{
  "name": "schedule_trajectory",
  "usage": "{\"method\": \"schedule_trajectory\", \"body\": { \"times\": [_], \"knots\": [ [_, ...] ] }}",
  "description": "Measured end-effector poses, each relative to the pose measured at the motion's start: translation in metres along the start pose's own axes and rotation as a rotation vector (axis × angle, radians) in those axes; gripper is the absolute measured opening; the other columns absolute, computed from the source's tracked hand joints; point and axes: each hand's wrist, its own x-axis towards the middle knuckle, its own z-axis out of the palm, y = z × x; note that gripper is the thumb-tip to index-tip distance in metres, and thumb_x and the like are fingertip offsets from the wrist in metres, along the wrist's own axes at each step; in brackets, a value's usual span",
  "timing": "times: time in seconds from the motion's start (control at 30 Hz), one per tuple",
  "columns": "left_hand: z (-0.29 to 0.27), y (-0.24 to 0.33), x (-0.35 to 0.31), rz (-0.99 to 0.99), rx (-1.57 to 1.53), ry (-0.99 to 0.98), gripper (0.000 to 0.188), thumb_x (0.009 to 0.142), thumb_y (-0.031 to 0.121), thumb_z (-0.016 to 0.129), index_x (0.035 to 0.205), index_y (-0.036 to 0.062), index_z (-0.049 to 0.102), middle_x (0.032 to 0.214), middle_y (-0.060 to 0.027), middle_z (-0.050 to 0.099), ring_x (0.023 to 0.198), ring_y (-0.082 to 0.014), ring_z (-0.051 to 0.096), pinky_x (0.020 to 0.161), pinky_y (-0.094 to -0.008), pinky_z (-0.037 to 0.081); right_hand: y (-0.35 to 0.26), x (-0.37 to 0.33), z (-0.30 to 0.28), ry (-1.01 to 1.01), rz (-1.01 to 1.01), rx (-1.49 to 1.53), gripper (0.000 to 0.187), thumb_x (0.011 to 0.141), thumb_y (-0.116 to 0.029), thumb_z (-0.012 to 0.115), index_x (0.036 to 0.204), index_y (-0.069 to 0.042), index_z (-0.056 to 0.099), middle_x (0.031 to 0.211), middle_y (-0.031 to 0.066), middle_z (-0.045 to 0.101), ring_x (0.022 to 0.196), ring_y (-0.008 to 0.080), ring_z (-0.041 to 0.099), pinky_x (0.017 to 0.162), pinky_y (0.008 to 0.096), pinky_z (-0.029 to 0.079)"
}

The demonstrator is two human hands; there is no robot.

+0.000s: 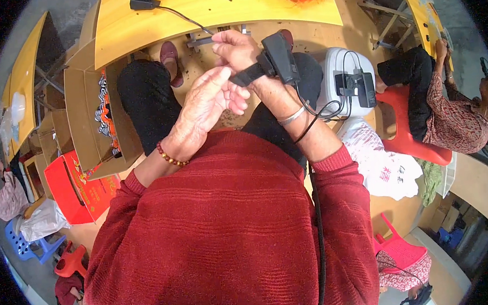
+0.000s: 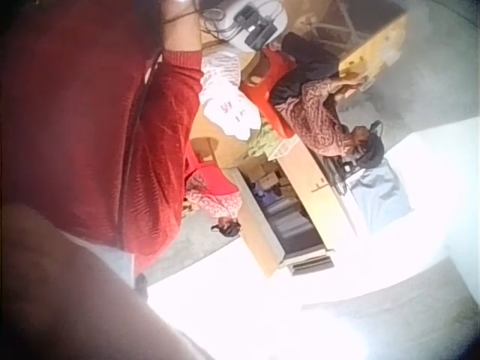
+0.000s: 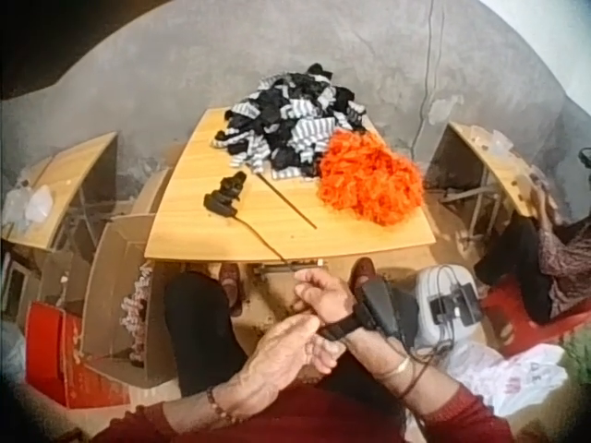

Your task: The person assembles a decorative fabric piece using a rod, attaches orange yarn, and places it into a box. The person then unfastens and removes tracking devices from their wrists.

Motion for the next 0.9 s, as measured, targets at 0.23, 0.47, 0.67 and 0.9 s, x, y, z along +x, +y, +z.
{"method": "schedule_trajectory", "body": {
  "times": [0.23, 0.47, 0.67, 0.9],
  "knots": [
    [0.003, 0.001, -0.005, 0.178, 0.625, 0.109, 0.02, 0.073, 0.013, 0.069, 0.084, 0.0032, 0.056, 0.075, 0.0004, 0.054, 0.066, -0.007, 0.052, 0.059, -0.0202, 0.044, 0.014, 0.004, 0.003, 0.049, -0.083, -0.238, 0.026, 0.083, -0.012, 0.054, 0.106, -0.002, 0.052, 0.083, 0.0044, 0.058, 0.068, 0.0113, 0.056, 0.059, 0.0226, 0.046],
    [0.014, -0.008, -0.01, 0.265, 0.42, 0.043, 0.02, 0.073, 0.009, 0.068, 0.09, 0.0035, 0.057, 0.074, -0.0002, 0.055, 0.066, -0.007, 0.053, 0.064, -0.0211, 0.044, -0.005, -0.005, -0.003, 0.114, -0.129, -0.346, 0.027, 0.081, -0.014, 0.054, 0.104, 0.0, 0.054, 0.071, 0.0038, 0.056, 0.062, 0.0119, 0.054, 0.057, 0.0246, 0.045],
    [0.025, 0.003, -0.01, 0.066, 0.485, 0.043, 0.019, 0.073, 0.012, 0.068, 0.083, 0.0007, 0.056, 0.074, -0.0036, 0.056, 0.066, -0.0103, 0.055, 0.064, -0.0224, 0.045, -0.014, -0.002, -0.005, 0.288, -0.299, -0.789, 0.03, 0.078, -0.018, 0.055, 0.104, -0.002, 0.055, 0.074, 0.0116, 0.06, 0.066, 0.0177, 0.058, 0.061, 0.0297, 0.046],
    [0.016, 0.003, -0.004, 0.128, 0.31, 0.024, 0.009, 0.076, 0.007, 0.064, 0.074, 0.0021, 0.056, 0.072, -0.0078, 0.059, 0.068, -0.0155, 0.061, 0.062, -0.0248, 0.05, 0.0, -0.01, -0.01, 0.071, -0.176, -0.739, 0.028, 0.081, -0.013, 0.05, 0.105, 0.002, 0.05, 0.104, 0.019, 0.055, 0.092, 0.0283, 0.057, 0.073, 0.0336, 0.047]
  ]
}}
